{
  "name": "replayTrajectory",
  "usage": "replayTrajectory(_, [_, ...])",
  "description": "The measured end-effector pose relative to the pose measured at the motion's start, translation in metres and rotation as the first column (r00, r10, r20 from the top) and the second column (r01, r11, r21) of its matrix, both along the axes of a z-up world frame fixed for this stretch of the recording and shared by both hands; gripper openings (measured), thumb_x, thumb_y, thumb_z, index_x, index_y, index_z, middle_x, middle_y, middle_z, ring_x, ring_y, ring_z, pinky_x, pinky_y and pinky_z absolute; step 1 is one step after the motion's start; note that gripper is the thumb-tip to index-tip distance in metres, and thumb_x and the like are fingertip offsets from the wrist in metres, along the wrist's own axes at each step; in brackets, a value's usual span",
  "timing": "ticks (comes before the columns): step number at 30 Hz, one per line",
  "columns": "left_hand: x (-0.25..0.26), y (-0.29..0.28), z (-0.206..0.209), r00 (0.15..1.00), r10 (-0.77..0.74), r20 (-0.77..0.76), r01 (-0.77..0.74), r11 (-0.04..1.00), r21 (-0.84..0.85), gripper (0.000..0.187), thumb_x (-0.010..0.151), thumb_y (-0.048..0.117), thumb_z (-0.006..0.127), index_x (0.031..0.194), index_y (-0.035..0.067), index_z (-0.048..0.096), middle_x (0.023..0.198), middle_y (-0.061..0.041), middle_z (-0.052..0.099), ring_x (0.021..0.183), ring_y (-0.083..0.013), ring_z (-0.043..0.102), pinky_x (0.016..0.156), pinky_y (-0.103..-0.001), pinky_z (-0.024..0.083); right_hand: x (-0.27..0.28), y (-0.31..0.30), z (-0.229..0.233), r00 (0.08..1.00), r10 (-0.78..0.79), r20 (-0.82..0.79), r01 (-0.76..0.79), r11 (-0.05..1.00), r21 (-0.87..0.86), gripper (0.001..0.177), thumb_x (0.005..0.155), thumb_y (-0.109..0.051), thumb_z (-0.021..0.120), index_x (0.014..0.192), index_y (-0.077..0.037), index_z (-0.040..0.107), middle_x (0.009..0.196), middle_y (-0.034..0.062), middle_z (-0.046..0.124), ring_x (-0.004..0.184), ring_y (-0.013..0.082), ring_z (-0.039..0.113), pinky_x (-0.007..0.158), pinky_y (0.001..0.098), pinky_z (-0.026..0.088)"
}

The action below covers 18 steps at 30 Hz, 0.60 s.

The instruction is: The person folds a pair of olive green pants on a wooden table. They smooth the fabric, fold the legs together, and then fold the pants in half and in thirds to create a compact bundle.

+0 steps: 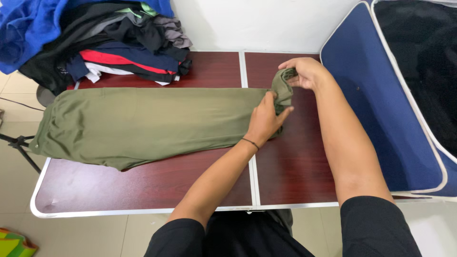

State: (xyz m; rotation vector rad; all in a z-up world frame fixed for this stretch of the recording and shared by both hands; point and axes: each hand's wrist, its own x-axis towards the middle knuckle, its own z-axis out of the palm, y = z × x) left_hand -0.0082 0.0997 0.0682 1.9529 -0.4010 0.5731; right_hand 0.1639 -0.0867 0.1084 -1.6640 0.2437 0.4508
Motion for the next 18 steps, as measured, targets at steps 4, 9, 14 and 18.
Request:
replayTrajectory(4, [0.011,0.024,0.000,0.992,0.127,-0.019,-0.124,0.987,0.104,0.035,0.093,0.031,0.073,0.111,0.005,0.058,0.104,-0.017,0.069,0.087,-0.0411,0.069,0.073,-0.052,0.055,-0.007,0.018,0.015,0.996,0.080,0.024,-0.081,0.995,0.052,0.025,0.106,-0.015,0.049,0.110,0.000,0.069,0.093,0.0118,0.074,0.081,0.0233,0.074,0.076,0.0394,0.064])
replayTrajectory(9, [0.003,0.059,0.010,0.974,0.196,0.110,-0.204,0.977,0.061,0.029,0.086,0.028,0.075,0.084,0.003,0.061,0.092,-0.017,0.063,0.079,-0.0410,0.066,0.068,-0.050,0.053,-0.009,0.059,0.014,0.967,0.253,-0.031,-0.254,0.967,-0.032,0.037,0.106,-0.024,0.044,0.114,0.004,0.066,0.096,0.0186,0.072,0.084,0.0302,0.071,0.077,0.0464,0.061])
replayTrajectory(14, [-0.003,0.097,0.018,0.994,0.107,-0.036,-0.107,0.994,0.017,0.031,0.084,0.025,0.076,0.078,-0.001,0.061,0.082,-0.018,0.061,0.076,-0.0393,0.064,0.069,-0.048,0.053,-0.003,0.095,0.012,0.849,0.528,-0.005,-0.526,0.846,0.089,0.050,0.086,-0.011,0.039,0.123,0.006,0.068,0.107,0.0183,0.078,0.099,0.0262,0.075,0.093,0.0381,0.061])
replayTrajectory(18, [-0.009,0.131,0.025,0.997,0.003,-0.081,-0.008,0.998,-0.065,0.024,0.083,0.021,0.074,0.083,-0.001,0.065,0.078,-0.016,0.063,0.071,-0.0338,0.065,0.066,-0.044,0.052,0.000,0.121,0.015,0.650,0.743,0.162,-0.678,0.663,-0.317,0.044,0.083,0.003,0.062,0.127,-0.001,0.067,0.112,0.0092,0.074,0.101,0.0171,0.069,0.092,0.0323,0.055])
